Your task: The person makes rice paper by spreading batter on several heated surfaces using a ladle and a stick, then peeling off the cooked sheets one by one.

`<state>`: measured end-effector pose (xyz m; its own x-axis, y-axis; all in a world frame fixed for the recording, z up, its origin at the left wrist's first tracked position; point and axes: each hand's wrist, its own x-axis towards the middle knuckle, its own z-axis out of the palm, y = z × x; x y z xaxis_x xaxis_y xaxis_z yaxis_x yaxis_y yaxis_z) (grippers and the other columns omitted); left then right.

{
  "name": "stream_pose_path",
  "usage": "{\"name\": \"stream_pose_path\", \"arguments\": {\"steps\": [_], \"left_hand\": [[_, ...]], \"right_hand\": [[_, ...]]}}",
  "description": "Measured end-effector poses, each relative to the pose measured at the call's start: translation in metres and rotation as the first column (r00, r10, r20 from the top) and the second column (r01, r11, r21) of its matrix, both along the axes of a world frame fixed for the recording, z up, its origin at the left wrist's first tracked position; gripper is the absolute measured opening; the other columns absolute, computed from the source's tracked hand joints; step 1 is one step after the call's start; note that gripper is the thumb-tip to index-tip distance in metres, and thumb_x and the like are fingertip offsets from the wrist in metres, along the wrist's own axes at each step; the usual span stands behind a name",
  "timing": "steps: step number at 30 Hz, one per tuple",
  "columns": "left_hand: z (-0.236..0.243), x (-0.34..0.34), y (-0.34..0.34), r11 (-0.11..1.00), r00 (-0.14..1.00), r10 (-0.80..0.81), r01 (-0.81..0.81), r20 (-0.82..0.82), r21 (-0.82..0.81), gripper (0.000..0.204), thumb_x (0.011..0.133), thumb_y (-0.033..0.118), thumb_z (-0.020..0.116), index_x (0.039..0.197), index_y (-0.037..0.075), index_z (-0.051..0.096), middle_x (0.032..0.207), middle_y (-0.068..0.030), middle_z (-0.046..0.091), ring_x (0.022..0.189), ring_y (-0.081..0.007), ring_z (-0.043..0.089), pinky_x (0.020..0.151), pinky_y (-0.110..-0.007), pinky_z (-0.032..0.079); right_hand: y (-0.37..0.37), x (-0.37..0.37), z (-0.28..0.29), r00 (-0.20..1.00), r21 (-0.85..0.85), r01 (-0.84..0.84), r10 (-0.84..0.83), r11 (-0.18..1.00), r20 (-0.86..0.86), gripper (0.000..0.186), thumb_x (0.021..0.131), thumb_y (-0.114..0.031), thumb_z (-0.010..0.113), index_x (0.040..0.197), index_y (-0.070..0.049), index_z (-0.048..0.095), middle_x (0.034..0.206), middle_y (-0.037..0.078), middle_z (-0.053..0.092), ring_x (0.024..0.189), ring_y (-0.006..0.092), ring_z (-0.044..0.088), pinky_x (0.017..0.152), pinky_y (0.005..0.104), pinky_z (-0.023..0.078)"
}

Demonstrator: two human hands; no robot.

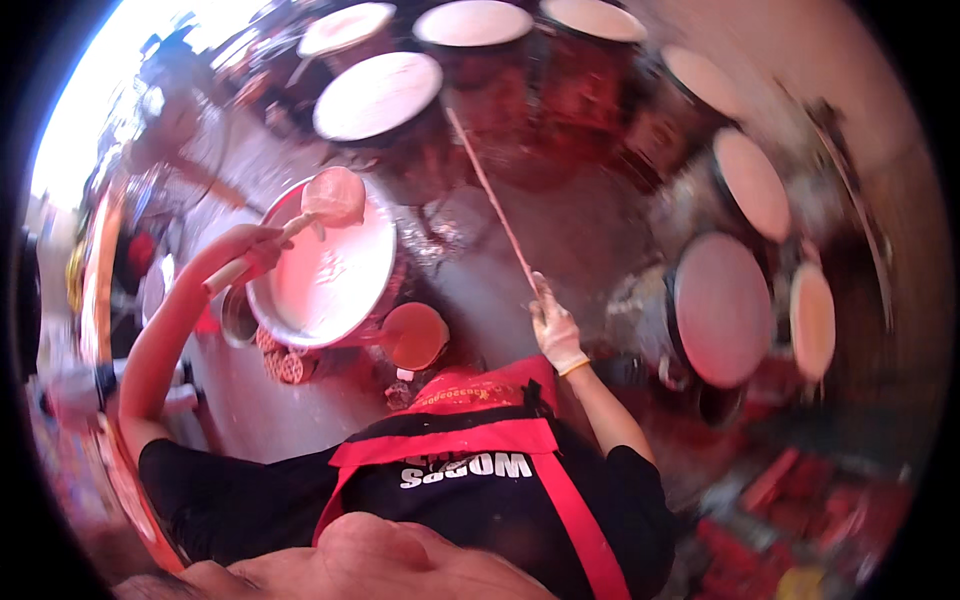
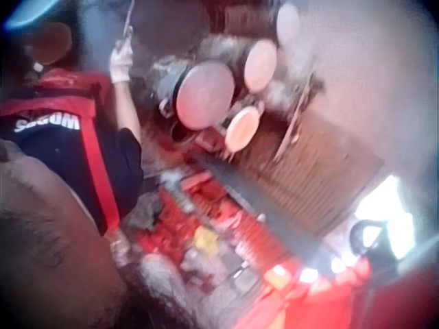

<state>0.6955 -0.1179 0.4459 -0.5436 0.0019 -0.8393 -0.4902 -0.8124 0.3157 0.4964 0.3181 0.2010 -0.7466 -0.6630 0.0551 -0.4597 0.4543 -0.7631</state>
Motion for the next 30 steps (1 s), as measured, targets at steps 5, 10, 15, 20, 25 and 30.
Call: {"name": "stream_pose_path", "arguments": {"steps": [5,10,15,20,25,30], "left_hand": [[0.067,-0.125,0.100,0.233,0.532,-0.831,0.598,0.162,-0.767,0.009,0.084,0.003,0.053,0.092,-0.001,0.054,0.077,-0.0022,0.054,0.053,-0.0077,0.050,0.047,-0.021,0.041],[0.119,-0.270,0.250,-0.070,0.316,-0.881,0.649,0.353,-0.758,0.023,0.088,0.005,0.048,0.106,-0.008,0.055,0.071,-0.0052,0.054,0.053,-0.0139,0.050,0.048,-0.024,0.040],[0.122,-0.398,0.439,-0.580,-0.223,-0.809,0.156,0.544,-0.799,0.022,0.079,0.012,0.055,0.097,-0.001,0.056,0.063,-0.0007,0.050,0.045,-0.0080,0.047,0.039,-0.023,0.038],[0.107,-0.437,0.558,-0.618,-0.119,-0.752,-0.215,0.648,-0.756,0.016,0.074,0.009,0.058,0.083,-0.004,0.053,0.056,-0.0056,0.051,0.044,-0.0116,0.050,0.038,-0.027,0.038],[0.054,-0.458,0.634,-0.464,-0.180,-0.835,-0.278,0.520,-0.841,0.018,0.074,0.010,0.061,0.082,-0.005,0.054,0.057,-0.0100,0.057,0.047,-0.0157,0.057,0.039,-0.030,0.044],[-0.024,-0.452,0.657,-0.308,-0.217,-0.915,-0.166,0.340,-0.937,0.026,0.070,0.009,0.065,0.091,-0.003,0.057,0.063,-0.0115,0.061,0.053,-0.0174,0.063,0.046,-0.031,0.049]], "right_hand": [[0.154,0.052,-0.030,0.880,-0.023,0.474,-0.474,0.880,-0.021,0.054,0.091,-0.018,0.053,0.140,-0.022,0.033,0.095,0.022,0.062,0.085,0.0418,0.059,0.068,0.0432,0.049],[0.242,0.088,0.017,0.618,0.044,0.774,-0.768,0.632,0.169,0.039,0.093,-0.021,0.050,0.131,-0.011,0.044,0.073,0.014,0.060,0.065,0.0272,0.062,0.062,0.0342,0.048],[0.331,0.077,0.057,0.602,-0.351,0.796,-0.703,0.492,0.378,0.043,0.098,-0.038,0.041,0.121,-0.003,0.053,0.064,-0.001,0.051,0.043,0.0028,0.039,0.039,0.0187,0.029],[0.363,-0.014,0.122,0.724,-0.427,0.682,-0.632,0.594,0.277,0.039,0.098,-0.023,0.040,0.130,-0.001,0.044,0.075,0.001,0.056,0.046,0.0054,0.046,0.041,0.0201,0.037],[0.389,-0.067,0.140,0.644,-0.354,0.756,-0.721,0.550,0.256,0.043,0.096,-0.024,0.044,0.139,-0.023,0.040,0.074,-0.003,0.054,0.045,0.0043,0.041,0.041,0.0187,0.036],[0.406,-0.045,0.095,0.391,-0.297,0.919,-0.499,0.259,0.773,0.042,0.094,-0.024,0.046,0.136,-0.028,0.043,0.064,-0.005,0.046,0.040,0.0029,0.034,0.035,0.0183,0.029]]}}
